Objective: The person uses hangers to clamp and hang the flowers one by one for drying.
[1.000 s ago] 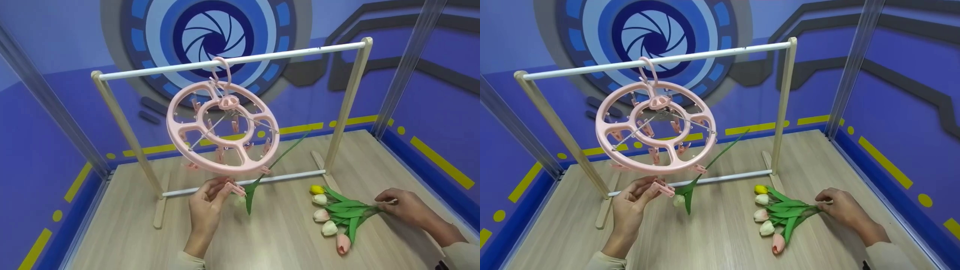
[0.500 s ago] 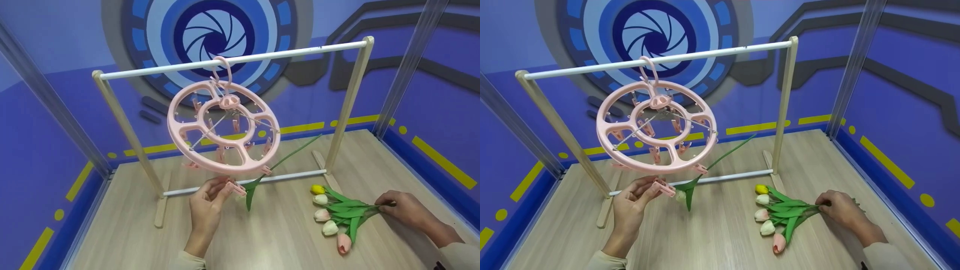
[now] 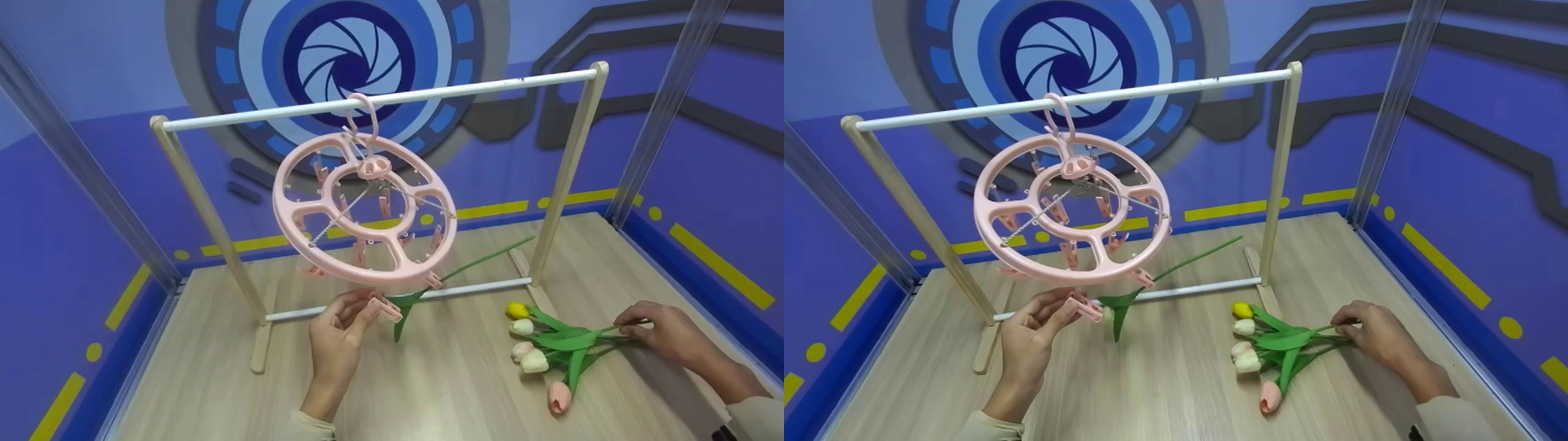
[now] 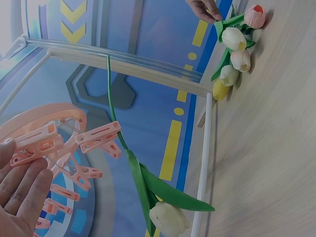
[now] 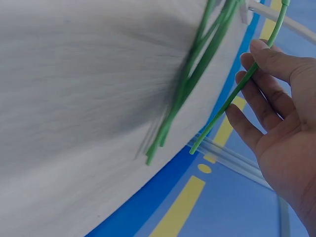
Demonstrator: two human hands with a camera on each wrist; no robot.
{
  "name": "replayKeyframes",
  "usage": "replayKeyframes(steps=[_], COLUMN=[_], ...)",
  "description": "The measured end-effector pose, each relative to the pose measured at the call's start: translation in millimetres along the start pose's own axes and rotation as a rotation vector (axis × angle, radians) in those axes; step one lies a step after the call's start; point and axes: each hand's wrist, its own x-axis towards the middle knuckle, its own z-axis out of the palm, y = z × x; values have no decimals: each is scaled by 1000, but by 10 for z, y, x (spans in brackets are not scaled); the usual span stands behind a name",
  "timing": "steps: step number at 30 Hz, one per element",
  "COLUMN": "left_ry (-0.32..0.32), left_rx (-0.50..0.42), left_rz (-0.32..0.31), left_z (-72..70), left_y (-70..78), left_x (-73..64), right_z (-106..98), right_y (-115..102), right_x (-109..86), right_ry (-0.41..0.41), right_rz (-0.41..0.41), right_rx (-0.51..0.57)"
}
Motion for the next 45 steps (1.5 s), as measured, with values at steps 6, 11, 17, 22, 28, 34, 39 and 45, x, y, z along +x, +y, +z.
replayKeyframes(steps=[6, 11, 17, 22, 28, 34, 39, 45], left_ry=[0, -6, -1, -4, -10, -9, -18, -26], left_rx=[1, -5, -5, -1, -9, -29, -27, -3], left_rz=[1, 3, 9, 28, 31, 45, 49, 51], left_z=[-1, 2, 7, 19, 45, 76, 94, 108], left_y=[1, 10, 16, 17, 30, 46, 58, 64], left_x=[-2, -2, -7, -20, -16, -22, -27, -30], right_z=[-20, -37, -54, -66, -83, -91, -61, -15], right_y=[-142, -332, -638, -885, -1132, -1394, -1609, -1817], right_x=[99, 208, 366, 490, 603, 708, 788, 909], right_ry=[45, 69, 80, 81, 63, 57, 30, 29], right_rz=[-74, -127, -208, -293, -371, -435, -454, -516], right_rx=[6, 19, 58, 114, 156, 179, 218, 244])
